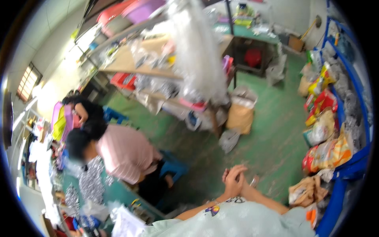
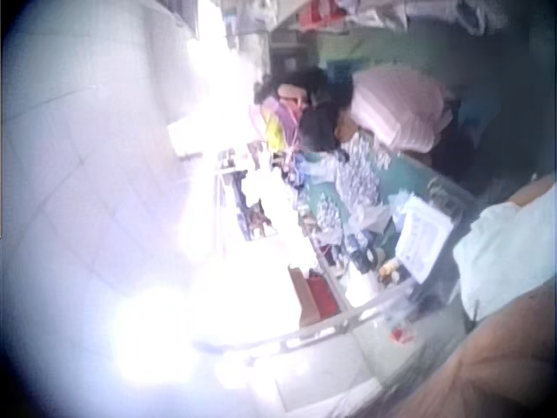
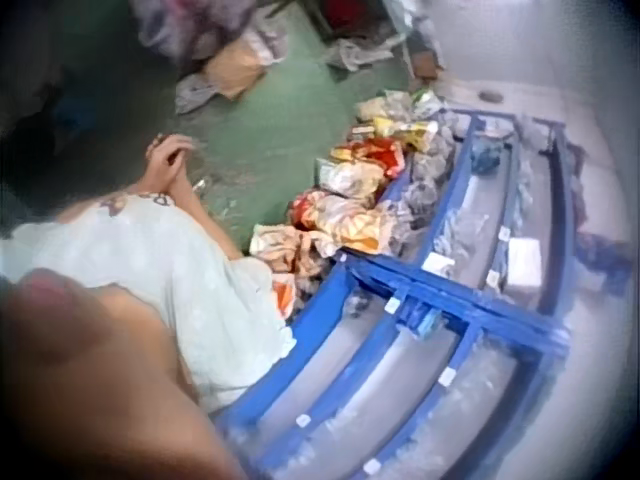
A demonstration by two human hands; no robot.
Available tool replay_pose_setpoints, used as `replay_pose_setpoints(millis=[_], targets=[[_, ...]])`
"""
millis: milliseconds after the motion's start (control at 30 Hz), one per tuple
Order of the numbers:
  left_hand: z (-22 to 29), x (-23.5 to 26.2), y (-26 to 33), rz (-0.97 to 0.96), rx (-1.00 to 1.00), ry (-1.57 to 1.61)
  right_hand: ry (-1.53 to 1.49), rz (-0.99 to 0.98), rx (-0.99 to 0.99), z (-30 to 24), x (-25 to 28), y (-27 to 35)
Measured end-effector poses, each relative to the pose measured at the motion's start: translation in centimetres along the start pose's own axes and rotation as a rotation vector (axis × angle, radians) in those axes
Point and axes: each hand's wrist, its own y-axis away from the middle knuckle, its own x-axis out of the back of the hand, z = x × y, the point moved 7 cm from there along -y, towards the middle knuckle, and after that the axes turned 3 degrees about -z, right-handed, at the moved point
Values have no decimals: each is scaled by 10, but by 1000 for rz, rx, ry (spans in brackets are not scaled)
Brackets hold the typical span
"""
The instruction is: The person sits at a green workbench in a factory setting, picking up small silver metal components from a large pile. They manipulate the components by hand, appearing to assemble or inspect them, and place them into a clear plastic bag. The person also wipes the table surface with a cloth and moves a plastic container.
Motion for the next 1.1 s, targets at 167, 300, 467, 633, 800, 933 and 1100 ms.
replay_pose_setpoints(millis=[167,300,467,633,800,933,1100], targets=[[-19,-203,-62,-422,-41,-36,-73,76,146,-169,82,5],[5,-302,-107,-433,-262,28,-135,106,170,-265,120,2],[7,-366,-205,-506,-281,10,-204,109,230,-384,143,-15],[-29,-423,-326,-554,-192,37,-255,80,243,-499,139,-69],[-51,-464,-469,-399,-283,41,-271,38,231,-613,100,-150],[-75,-487,-573,-355,-218,46,-265,27,230,-710,72,-196],[-118,-506,-693,-271,-121,-8,-253,-17,212,-825,26,-262]])
